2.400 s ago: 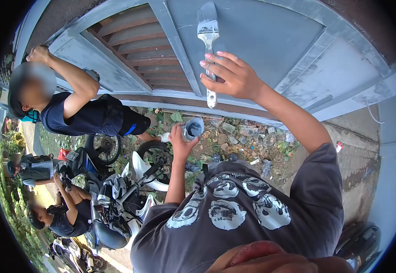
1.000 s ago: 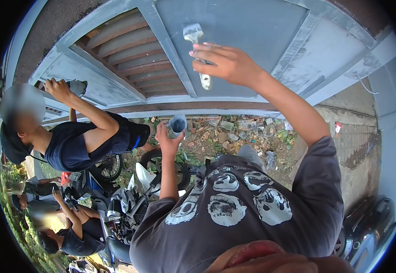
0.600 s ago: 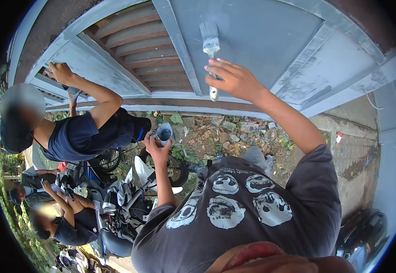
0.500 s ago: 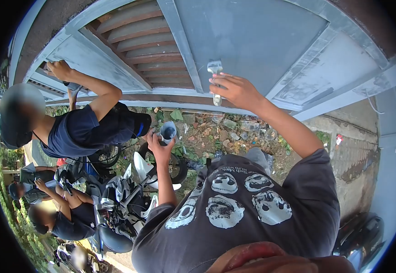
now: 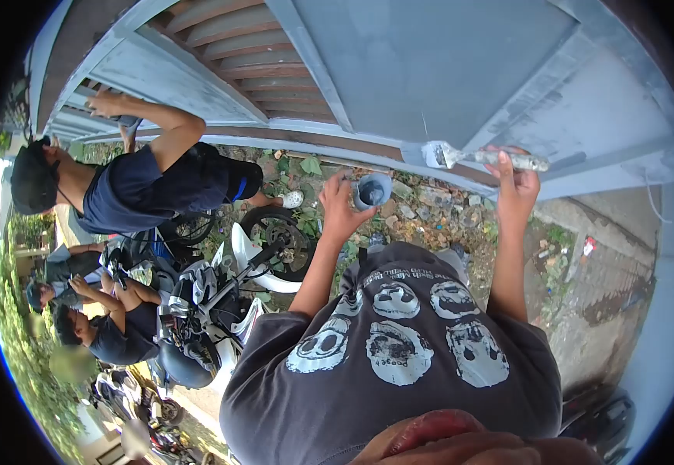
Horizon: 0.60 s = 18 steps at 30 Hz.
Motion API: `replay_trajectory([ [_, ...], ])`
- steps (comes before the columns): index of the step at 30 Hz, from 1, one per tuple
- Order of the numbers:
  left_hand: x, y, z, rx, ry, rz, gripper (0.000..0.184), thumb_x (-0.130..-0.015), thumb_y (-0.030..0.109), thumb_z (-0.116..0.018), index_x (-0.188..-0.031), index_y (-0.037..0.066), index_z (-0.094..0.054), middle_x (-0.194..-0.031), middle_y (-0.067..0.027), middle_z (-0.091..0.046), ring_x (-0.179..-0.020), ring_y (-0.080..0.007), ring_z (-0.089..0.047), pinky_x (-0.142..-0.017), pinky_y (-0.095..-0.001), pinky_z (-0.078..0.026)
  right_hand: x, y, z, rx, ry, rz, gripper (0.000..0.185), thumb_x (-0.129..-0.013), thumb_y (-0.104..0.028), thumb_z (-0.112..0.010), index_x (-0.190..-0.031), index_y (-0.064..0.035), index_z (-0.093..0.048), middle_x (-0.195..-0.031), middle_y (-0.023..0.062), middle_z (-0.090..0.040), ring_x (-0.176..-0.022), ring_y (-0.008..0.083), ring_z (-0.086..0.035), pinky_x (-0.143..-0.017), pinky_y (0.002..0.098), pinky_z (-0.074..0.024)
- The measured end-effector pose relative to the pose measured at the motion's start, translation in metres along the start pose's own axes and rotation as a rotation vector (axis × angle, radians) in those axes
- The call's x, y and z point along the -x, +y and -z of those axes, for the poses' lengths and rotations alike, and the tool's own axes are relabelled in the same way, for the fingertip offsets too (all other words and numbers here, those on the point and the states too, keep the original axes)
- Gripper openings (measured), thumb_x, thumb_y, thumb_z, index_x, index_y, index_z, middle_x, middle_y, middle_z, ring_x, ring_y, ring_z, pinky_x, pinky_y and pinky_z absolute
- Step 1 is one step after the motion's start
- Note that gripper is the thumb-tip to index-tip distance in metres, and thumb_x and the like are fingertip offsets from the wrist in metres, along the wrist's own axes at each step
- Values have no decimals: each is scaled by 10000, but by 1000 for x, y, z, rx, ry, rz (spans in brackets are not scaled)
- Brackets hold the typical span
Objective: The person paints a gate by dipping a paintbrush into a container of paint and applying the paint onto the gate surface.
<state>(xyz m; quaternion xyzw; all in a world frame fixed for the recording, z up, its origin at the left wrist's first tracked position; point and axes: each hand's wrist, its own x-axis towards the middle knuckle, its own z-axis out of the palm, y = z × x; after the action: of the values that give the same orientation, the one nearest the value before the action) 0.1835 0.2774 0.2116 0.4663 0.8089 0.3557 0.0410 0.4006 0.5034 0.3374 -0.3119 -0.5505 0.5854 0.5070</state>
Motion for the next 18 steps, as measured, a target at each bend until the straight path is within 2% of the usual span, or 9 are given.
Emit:
replay_trajectory([
  [1, -6, 10, -9, 21, -64, -13, 660, -599, 279, -891, -1123, 26, -579, -1361, -152, -472, -1277, -373, -426, -1044, -518, -292, -1, -3, 15, 29, 56, -26, 176, -970, -95, -660, -1072, 43, -624, -1045, 164, -694, -989, 257, -701, -811, 355, -617],
  [3, -16, 20, -22, -13, -6, -71, 642, -594, 285, -897, -1087, 18, -583, -1364, -152, -474, -1270, -374, -430, -1036, -517, -297, -3, -5, 35, -10, 162, -37, 245, -989, -152, -639, -1137, 37, -590, -1057, 192, -698, -940, 222, -715, -810, 359, -628],
  [7, -37, 31, -40, 27, -74, -169, 679, -582, 309, -906, -1096, 7, -579, -1358, -152, -489, -1275, -367, -429, -1041, -507, -294, 11, -11, 59, -56, 264, -35, 252, -998, -169, -628, -1138, 37, -590, -1051, 191, -699, -904, 225, -724, -796, 357, -635],
  [10, -44, 30, -52, 29, -145, -216, 697, -594, 319, -906, -1119, -11, -588, -1357, -166, -490, -1276, -367, -437, -1040, -507, -294, 26, -14, 60, -109, 315, -78, 265, -973, -183, -672, -1085, 50, -616, -1029, 200, -706, -838, 224, -722, -775, 376, -637],
  [18, -54, 24, -77, 78, -276, -320, 702, -592, 339, -918, -1104, -31, -610, -1376, -179, -480, -1302, -371, -420, -1030, -522, -297, 86, 13, 39, 63, 388, -127, 215, -979, -133, -653, -1096, 46, -625, -1012, 168, -714, -888, 192, -712, -789, 343, -636],
])
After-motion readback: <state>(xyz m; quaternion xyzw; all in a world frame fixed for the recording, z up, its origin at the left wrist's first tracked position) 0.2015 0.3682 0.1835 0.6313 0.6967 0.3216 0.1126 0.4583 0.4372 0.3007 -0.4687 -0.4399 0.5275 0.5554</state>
